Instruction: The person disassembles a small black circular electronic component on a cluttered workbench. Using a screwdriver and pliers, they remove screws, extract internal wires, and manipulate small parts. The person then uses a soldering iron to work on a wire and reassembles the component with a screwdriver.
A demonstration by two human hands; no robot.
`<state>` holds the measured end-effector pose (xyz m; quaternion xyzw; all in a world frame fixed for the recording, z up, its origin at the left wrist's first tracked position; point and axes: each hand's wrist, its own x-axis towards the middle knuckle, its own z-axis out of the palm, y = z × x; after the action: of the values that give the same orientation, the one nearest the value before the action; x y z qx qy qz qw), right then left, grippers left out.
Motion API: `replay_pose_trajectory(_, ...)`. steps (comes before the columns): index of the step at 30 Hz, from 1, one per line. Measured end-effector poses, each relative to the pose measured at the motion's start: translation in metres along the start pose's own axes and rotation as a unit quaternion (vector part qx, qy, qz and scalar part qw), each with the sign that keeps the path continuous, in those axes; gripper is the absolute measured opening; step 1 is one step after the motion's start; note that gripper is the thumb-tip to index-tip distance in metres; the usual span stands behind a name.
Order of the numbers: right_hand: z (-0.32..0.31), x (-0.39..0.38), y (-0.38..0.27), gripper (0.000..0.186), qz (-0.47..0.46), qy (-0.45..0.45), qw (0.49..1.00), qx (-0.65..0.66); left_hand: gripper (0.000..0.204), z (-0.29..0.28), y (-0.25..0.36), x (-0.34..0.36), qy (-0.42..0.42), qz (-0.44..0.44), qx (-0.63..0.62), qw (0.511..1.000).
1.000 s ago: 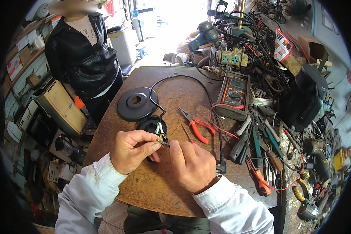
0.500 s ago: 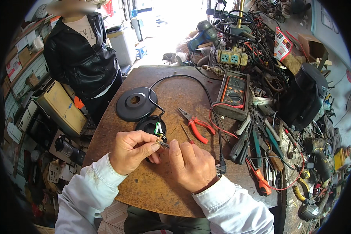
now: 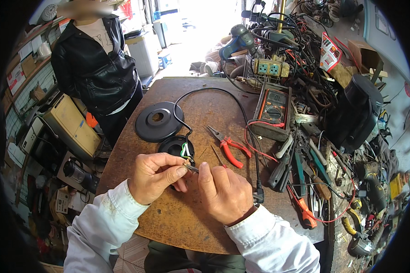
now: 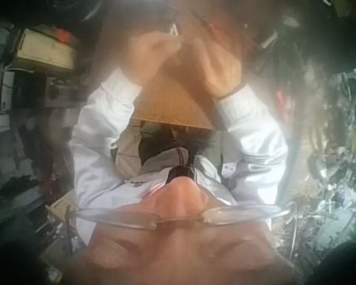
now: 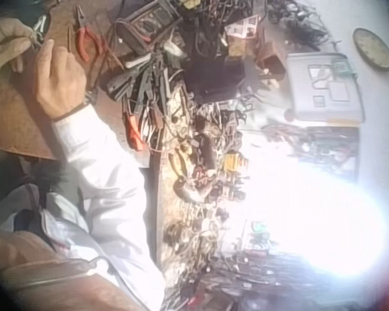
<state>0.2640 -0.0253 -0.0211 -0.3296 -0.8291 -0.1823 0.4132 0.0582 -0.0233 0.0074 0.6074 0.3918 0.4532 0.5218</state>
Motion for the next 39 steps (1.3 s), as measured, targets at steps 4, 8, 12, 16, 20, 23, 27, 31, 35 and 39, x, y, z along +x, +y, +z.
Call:
replay_pose_trajectory(4,0.0004,0.0005,-0.0014,0.038,0.008,-0.001,1.0,0.003,0.021,-0.0006,-0.0012,0.0,0.0,0.005,0.001,1.0)
replay_pose_trajectory(8,0.0004,0.0,-0.0012,0.039,0.012,-0.007,1.0,0.004,0.022,-0.0004,-0.002,-0.0005,-0.001,0.009,-0.004,1.0)
replay_pose_trajectory(12,0.0002,-0.0007,-0.0013,0.04,0.015,-0.01,1.0,0.004,0.023,0.0024,0.0016,-0.0013,0.011,-0.006,-0.022,1.0)
replay_pose_trajectory(16,0.0009,-0.001,-0.0014,0.039,0.016,-0.01,1.0,0.003,0.024,0.0018,0.0006,-0.0009,0.008,-0.005,-0.024,1.0)
replay_pose_trajectory(20,-0.0011,0.0003,-0.0021,0.038,0.014,-0.011,1.0,-0.002,0.026,0.0004,-0.0004,-0.0005,0.001,-0.004,-0.024,1.0)
replay_pose_trajectory(23,-0.001,-0.0008,-0.0016,0.038,0.011,-0.013,1.0,-0.01,0.025,0.0008,0.0006,-0.0009,-0.002,-0.008,-0.024,1.0)
replay_pose_trajectory(27,-0.0026,-0.0002,-0.0017,0.037,0.009,-0.017,1.0,-0.016,0.022,0.002,0.0006,-0.001,0.004,-0.011,-0.026,1.0)
replay_pose_trajectory(31,-0.0037,0.0,-0.0015,0.035,0.004,-0.019,1.0,-0.02,0.022,0.0016,-0.0009,-0.0004,-0.002,-0.005,-0.022,1.0)
replay_pose_trajectory(35,-0.005,0.0,-0.0012,0.034,-0.003,-0.024,1.0,-0.016,0.025,0.0016,-0.0009,-0.0004,-0.001,-0.01,-0.03,0.999)
replay_pose_trajectory(39,-0.006,0.0,-0.0012,0.033,-0.007,-0.032,0.999,-0.01,0.024,0.0017,-0.0005,-0.0004,0.0,-0.008,-0.023,1.0)
